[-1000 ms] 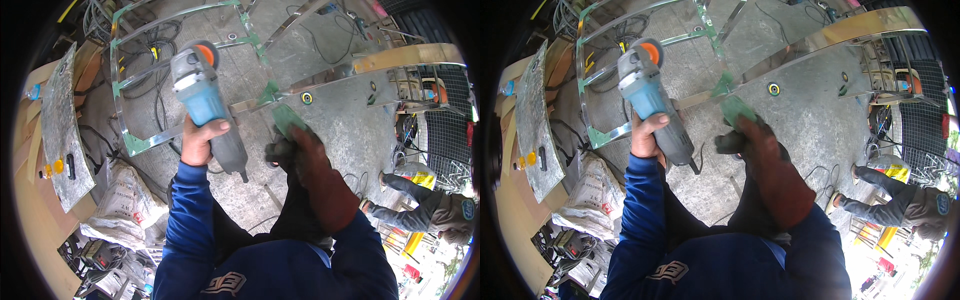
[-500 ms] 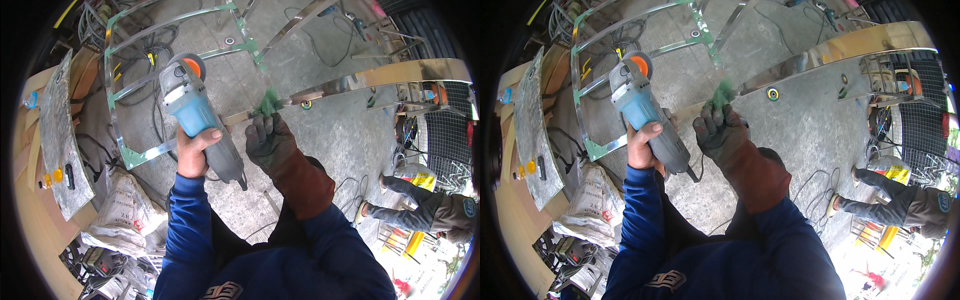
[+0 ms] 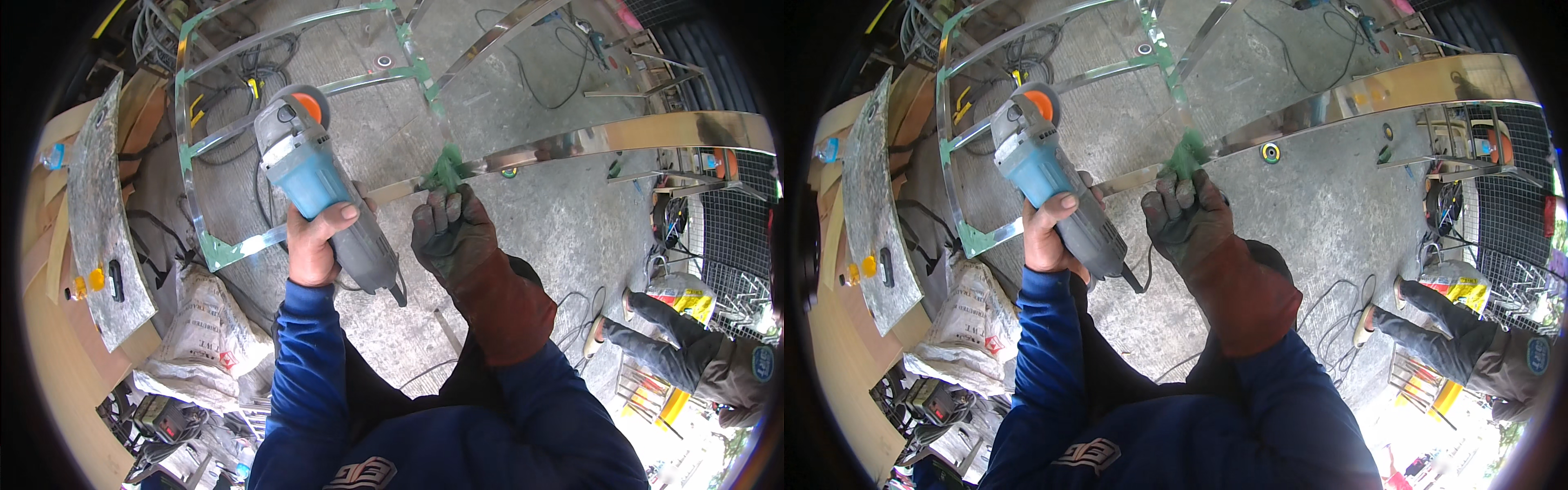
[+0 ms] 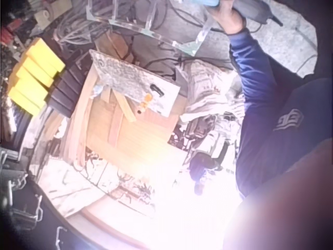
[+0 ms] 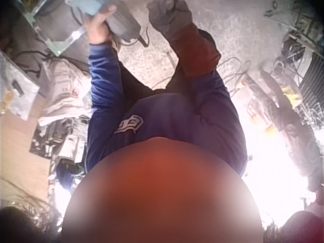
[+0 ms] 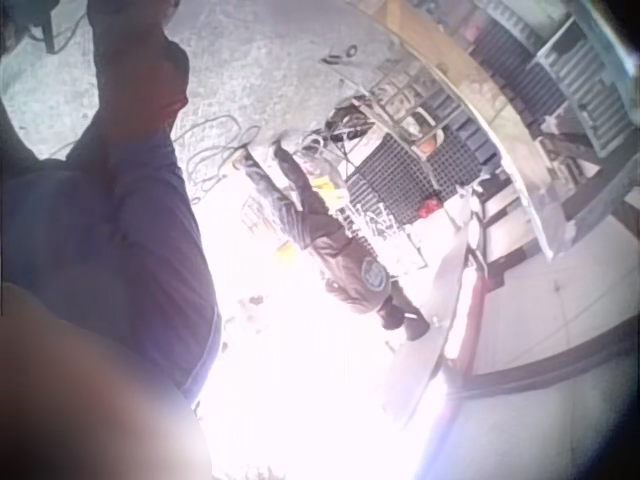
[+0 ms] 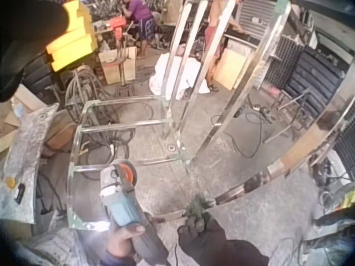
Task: The person uses an angle grinder to smooth welds on a metal frame. They hold the frame with a gloved hand and move the grinder along joints, then pause to wipe the surface with a green pad.
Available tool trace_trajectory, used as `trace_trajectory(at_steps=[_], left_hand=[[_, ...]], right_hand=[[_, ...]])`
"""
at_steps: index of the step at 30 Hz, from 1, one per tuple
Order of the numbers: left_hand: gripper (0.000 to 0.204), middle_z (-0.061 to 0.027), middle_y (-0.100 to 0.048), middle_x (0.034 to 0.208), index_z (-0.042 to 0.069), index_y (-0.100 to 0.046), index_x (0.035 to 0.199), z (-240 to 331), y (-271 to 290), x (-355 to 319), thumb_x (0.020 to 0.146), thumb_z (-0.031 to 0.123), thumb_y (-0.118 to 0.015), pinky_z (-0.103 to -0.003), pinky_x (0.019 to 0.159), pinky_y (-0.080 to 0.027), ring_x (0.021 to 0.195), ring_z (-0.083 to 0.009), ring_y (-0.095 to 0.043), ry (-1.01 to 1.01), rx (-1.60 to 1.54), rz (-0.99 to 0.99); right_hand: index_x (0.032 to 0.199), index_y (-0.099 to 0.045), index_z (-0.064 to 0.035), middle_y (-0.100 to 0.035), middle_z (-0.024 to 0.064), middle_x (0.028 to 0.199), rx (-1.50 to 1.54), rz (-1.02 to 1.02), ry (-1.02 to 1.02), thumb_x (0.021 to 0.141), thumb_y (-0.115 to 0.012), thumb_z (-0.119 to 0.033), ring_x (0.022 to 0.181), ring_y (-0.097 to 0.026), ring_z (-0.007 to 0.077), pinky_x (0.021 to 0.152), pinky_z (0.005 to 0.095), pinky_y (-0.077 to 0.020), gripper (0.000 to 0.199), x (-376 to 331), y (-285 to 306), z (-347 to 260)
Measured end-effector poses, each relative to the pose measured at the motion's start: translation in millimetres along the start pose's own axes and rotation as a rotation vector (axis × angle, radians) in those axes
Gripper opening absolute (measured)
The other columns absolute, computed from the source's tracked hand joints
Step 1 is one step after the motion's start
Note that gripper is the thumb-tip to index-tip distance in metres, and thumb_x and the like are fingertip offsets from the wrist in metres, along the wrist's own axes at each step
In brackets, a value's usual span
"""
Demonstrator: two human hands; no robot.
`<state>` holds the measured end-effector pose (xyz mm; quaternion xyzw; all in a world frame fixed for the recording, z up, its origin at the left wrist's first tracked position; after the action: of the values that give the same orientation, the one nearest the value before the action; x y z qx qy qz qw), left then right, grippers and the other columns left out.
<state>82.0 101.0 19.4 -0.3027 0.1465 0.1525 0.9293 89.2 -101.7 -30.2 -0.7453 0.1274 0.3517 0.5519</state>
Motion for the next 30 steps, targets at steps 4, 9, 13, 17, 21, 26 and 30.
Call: trace_trajectory(at_steps=[4,9,13,17,21,26,30], left_hand=[[0.071,-0.021,-0.067,0.105,-0.002,-0.052,0.132,-1.0,1.8,-1.4,0.07,0.016,-0.078,-0.043,0.073,-0.063,0.085,-0.0331,-0.072,-0.011,-0.01,-0.001],[0.072,-0.0209,-0.067,0.106,0.0,-0.051,0.135,0.4,4.2,-2.4,0.07,0.015,-0.078,-0.044,0.074,-0.063,0.086,-0.0339,-0.073,-0.02,0.006,-0.007],[0.071,-0.0204,-0.068,0.107,0.0,-0.051,0.135,2.6,6.2,-3.2,0.071,0.014,-0.077,-0.044,0.076,-0.063,0.088,-0.034,-0.073,-0.026,0.008,-0.011],[0.07,-0.0196,-0.069,0.107,0.0,-0.052,0.135,3.9,8.7,-2.8,0.072,0.014,-0.078,-0.044,0.077,-0.063,0.089,-0.0333,-0.074,-0.029,0.028,-0.002],[0.07,-0.019,-0.069,0.106,-0.001,-0.052,0.134,3.7,8.9,-1.2,0.072,0.015,-0.078,-0.043,0.078,-0.063,0.089,-0.0328,-0.074,-0.029,0.035,-0.006],[0.061,-0.0175,-0.07,0.104,-0.003,-0.055,0.127,4.5,7.3,-1.2,0.074,0.014,-0.079,-0.043,0.078,-0.062,0.089,-0.0317,-0.074,-0.046,0.024,-0.033],[0.061,-0.0174,-0.07,0.104,-0.003,-0.056,0.127,4.4,8.7,-1.0,0.074,0.014,-0.079,-0.043,0.078,-0.062,0.089,-0.0315,-0.074,-0.049,0.043,-0.029]], right_hand=[[0.09,-0.059,-0.008,-0.069,0.0095,0.104,0.073,-0.398,-0.042,0.107,-0.059,-0.038,0.097,-0.067,0.0265,0.086,0.0443,-0.0584,0.034,-9.3,-21.3,0.6],[0.092,-0.061,-0.0075,-0.069,0.0096,0.103,-0.039,-0.354,0.014,0.106,-0.062,-0.037,0.095,-0.068,0.0267,0.089,0.0448,-0.0596,0.032,-15.1,-31.7,-0.9],[0.093,-0.062,-0.0076,-0.069,0.0093,0.105,-0.075,-0.398,-0.025,0.105,-0.064,-0.037,0.098,-0.068,0.0261,0.09,0.0428,-0.0596,0.032,-21.5,-33.8,-5.9],[0.096,-0.065,-0.008,-0.069,0.0067,0.105,-0.116,-0.34,0.032,0.104,-0.064,-0.041,0.099,-0.067,0.0238,0.092,0.0425,-0.0587,0.034,-11.5,-25.0,-2.8],[0.1,-0.068,-0.0095,-0.069,0.0042,0.105,-0.166,-0.445,0.059,0.104,-0.064,-0.044,0.101,-0.068,0.0219,0.094,0.0459,-0.0577,0.035,-22.2,-27.3,-7.4],[0.101,-0.07,-0.0104,-0.07,0.0041,0.104,-0.215,-0.4,0.033,0.104,-0.064,-0.046,0.105,-0.068,0.0218,0.096,0.0484,-0.0574,0.036,-21.2,-31.0,-7.1],[0.103,-0.071,-0.0108,-0.072,0.005,0.104,-0.165,-0.418,0.018,0.103,-0.065,-0.047,0.107,-0.069,0.0235,0.097,0.0488,-0.0578,0.037,-24.1,-37.8,-7.9]])
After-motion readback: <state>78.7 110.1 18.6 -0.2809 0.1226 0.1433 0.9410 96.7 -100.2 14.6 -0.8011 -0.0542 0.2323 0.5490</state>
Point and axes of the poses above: each hand's wrist, its own x-axis towards the middle knuckle, its own y-axis out of the back of the hand, z = x × y, the point moved 6 cm from there along x, towards the middle knuckle
